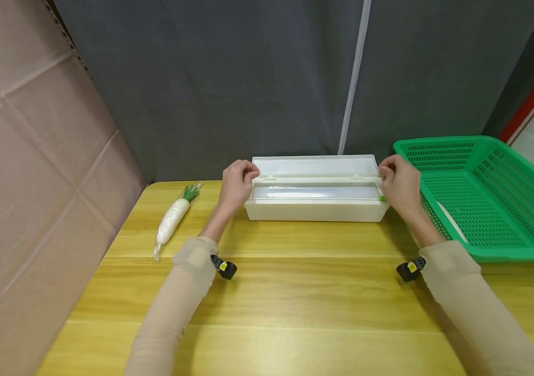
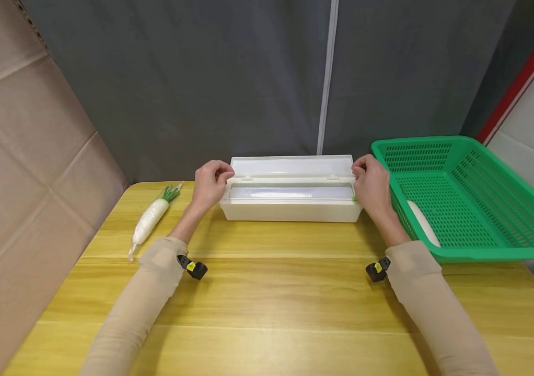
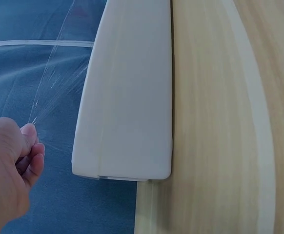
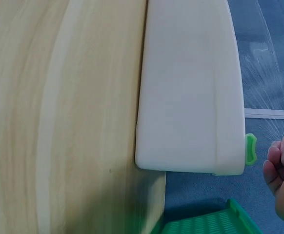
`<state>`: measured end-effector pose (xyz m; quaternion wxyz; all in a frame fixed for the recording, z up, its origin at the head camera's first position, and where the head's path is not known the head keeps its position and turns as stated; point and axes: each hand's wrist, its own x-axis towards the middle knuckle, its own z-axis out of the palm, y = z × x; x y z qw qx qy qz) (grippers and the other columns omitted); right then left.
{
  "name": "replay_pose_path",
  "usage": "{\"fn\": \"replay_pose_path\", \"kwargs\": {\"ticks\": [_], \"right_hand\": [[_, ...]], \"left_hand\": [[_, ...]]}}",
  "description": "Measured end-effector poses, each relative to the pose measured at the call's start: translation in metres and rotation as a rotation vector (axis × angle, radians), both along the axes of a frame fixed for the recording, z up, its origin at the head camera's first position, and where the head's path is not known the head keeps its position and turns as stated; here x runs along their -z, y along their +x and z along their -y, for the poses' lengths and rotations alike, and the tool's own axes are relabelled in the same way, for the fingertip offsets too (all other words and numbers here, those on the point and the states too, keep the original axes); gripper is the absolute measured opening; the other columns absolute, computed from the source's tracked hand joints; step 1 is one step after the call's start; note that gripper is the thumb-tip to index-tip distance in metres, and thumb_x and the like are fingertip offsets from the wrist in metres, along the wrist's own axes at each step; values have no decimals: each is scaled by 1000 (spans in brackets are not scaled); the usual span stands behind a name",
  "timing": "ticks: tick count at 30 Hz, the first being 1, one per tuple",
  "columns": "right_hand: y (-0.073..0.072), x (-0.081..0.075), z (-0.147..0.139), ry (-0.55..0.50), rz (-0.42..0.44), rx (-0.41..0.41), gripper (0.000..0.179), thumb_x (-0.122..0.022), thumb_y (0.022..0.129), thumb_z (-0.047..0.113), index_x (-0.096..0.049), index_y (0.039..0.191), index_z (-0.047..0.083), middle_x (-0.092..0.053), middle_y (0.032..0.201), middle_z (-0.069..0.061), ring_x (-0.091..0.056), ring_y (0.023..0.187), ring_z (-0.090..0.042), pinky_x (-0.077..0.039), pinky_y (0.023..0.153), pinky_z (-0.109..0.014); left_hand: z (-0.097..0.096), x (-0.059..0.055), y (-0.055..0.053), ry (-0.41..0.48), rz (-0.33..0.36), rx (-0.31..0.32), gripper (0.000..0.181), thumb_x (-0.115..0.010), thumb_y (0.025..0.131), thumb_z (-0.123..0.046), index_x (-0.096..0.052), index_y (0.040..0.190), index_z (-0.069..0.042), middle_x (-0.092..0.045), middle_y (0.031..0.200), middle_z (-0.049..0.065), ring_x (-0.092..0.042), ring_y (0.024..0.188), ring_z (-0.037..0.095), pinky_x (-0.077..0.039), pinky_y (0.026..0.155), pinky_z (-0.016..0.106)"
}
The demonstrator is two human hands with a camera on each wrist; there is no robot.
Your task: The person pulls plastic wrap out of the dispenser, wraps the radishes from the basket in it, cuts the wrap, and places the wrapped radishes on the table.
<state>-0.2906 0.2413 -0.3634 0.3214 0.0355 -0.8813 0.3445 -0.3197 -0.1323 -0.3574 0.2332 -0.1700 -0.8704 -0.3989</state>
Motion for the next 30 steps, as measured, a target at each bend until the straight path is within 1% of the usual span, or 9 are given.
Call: {"fn": "replay_pose_path", "kwargs": {"ticks": [5, 16, 22, 27, 30], "right_hand": [[0, -5, 0, -13, -20, 25, 13, -53, 102, 2, -62, 97, -6, -65, 91, -24, -59, 79, -37, -43, 73, -43], [-2, -14, 3, -49, -39, 36, 16, -51, 103, 4, -63, 99, -5, -65, 91, -24, -58, 79, -35, -42, 74, -44], [-1, -20, 2, -46, -63, 37, 15, -50, 102, 2, -62, 98, -6, -65, 89, -23, -58, 79, -33, -41, 74, -40], [-1, -24, 2, -29, -115, 26, 14, -51, 101, -1, -63, 97, -7, -66, 87, -23, -58, 76, -31, -40, 72, -34], [-2, -28, 1, -11, -143, 19, 13, -52, 100, -2, -62, 96, -9, -66, 87, -24, -59, 75, -31, -40, 71, -30]], "left_hand": [[0, -6, -1, -13, -30, 3, 10, -64, 98, -4, -71, 92, 2, -64, 89, 13, -59, 78, 26, -51, 73, 35], [1, -16, 1, 2, -50, 10, 9, -65, 98, -4, -70, 94, 2, -63, 90, 13, -58, 79, 26, -50, 73, 35], [0, -21, 2, -4, -86, 4, 9, -65, 98, -3, -70, 93, 3, -63, 89, 14, -57, 78, 27, -50, 73, 35], [1, -27, 2, -13, -123, 3, 9, -65, 97, -2, -70, 92, 3, -64, 89, 15, -58, 77, 28, -49, 72, 36], [2, -31, 2, -18, -134, 7, 9, -64, 98, -2, -70, 91, 3, -64, 89, 15, -58, 77, 27, -49, 72, 36]]}}
